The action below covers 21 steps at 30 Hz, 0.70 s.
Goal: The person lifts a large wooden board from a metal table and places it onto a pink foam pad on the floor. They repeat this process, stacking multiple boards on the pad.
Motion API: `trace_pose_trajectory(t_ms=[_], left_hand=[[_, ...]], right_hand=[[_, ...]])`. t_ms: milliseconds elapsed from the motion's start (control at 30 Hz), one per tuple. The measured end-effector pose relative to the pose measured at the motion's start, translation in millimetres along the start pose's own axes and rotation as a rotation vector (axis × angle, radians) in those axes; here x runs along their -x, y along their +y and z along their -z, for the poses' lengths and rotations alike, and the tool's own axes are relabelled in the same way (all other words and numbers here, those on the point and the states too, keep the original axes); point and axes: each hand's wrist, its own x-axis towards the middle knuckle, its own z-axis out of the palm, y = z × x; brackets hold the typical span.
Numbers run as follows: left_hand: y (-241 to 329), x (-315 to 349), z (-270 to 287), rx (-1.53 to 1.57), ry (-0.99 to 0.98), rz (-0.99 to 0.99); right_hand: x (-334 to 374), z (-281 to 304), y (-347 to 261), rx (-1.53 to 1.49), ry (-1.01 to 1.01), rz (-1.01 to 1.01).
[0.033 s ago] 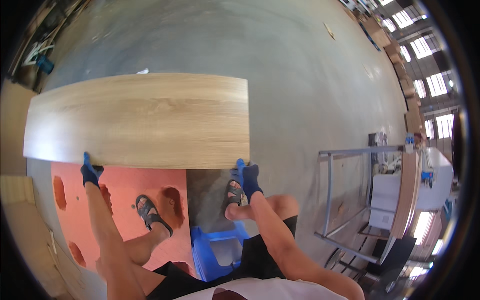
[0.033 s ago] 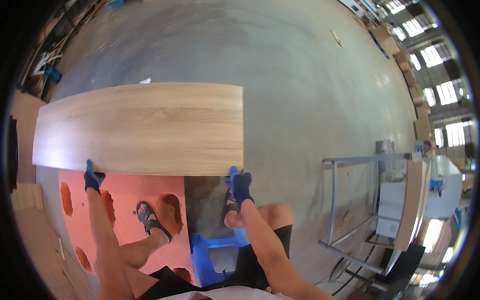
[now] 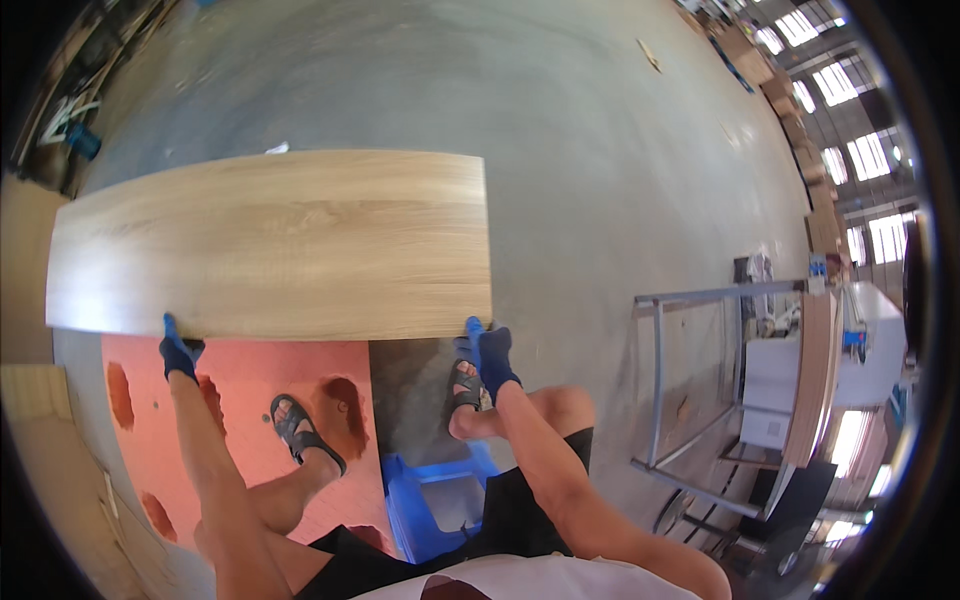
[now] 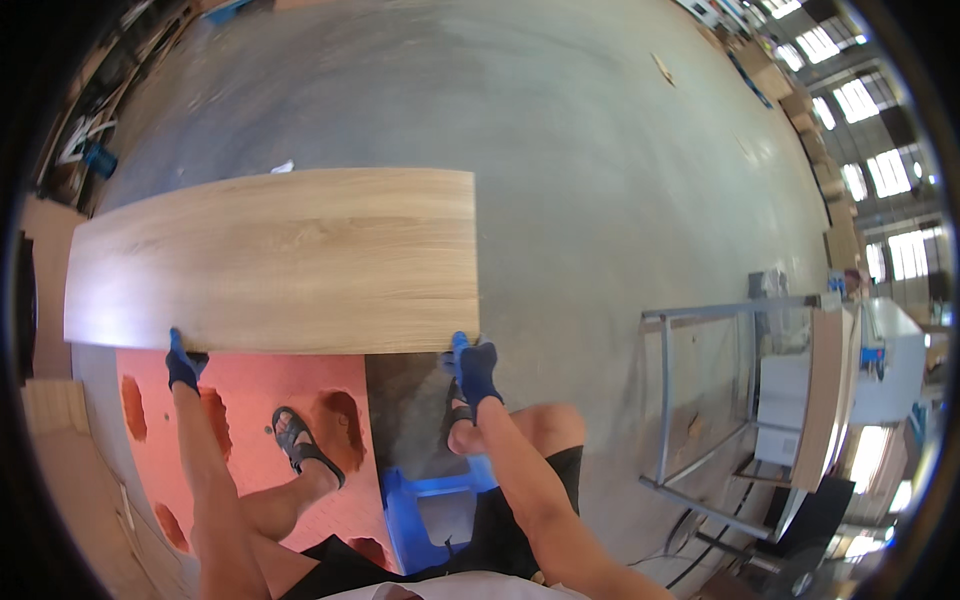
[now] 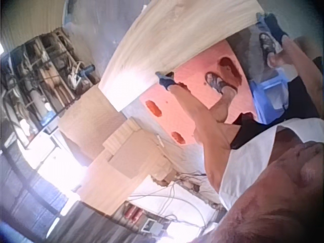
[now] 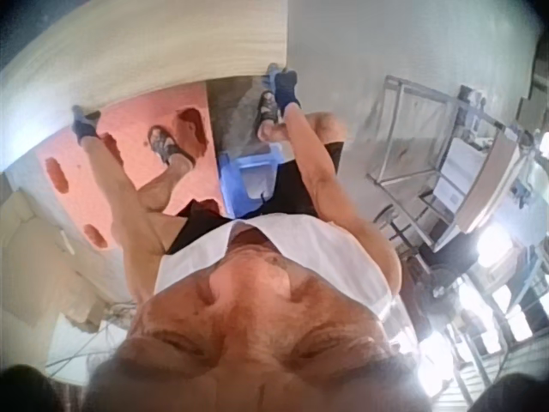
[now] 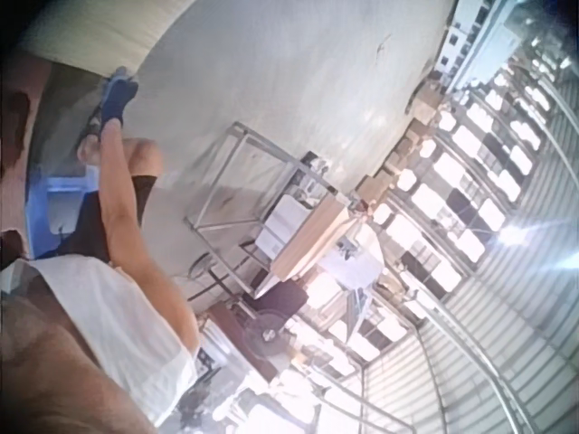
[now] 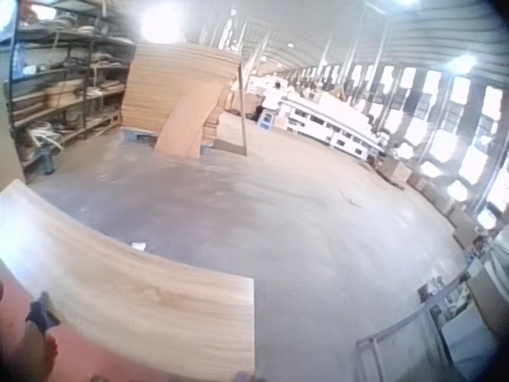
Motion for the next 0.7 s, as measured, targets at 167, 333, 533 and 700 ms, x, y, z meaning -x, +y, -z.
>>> trace_pose_trajectory(t_ms=[167,333,533,700], left_hand=[[-15.7,3.7,-24.9,-0.177,0.103,-0.008],[-56.8,1.0,-14.4,-0.197,0.072,0.014],[-203.8,82.8,-101.5,-0.255,-0.401,0.228],[-292.2,255.4,-169.8,-0.365,-0.856,0.485]], right_hand=[[1.7,16.7,-7.1,0.019,-0.009,-0.036],[3.6,20.0,-15.8,-0.108,-0.136,-0.081],[-22.5,61.1,12.6,-0.219,-0.339,-0.224],[95.3,195.5,-75.6,-0.434,-0.338,0.152]])
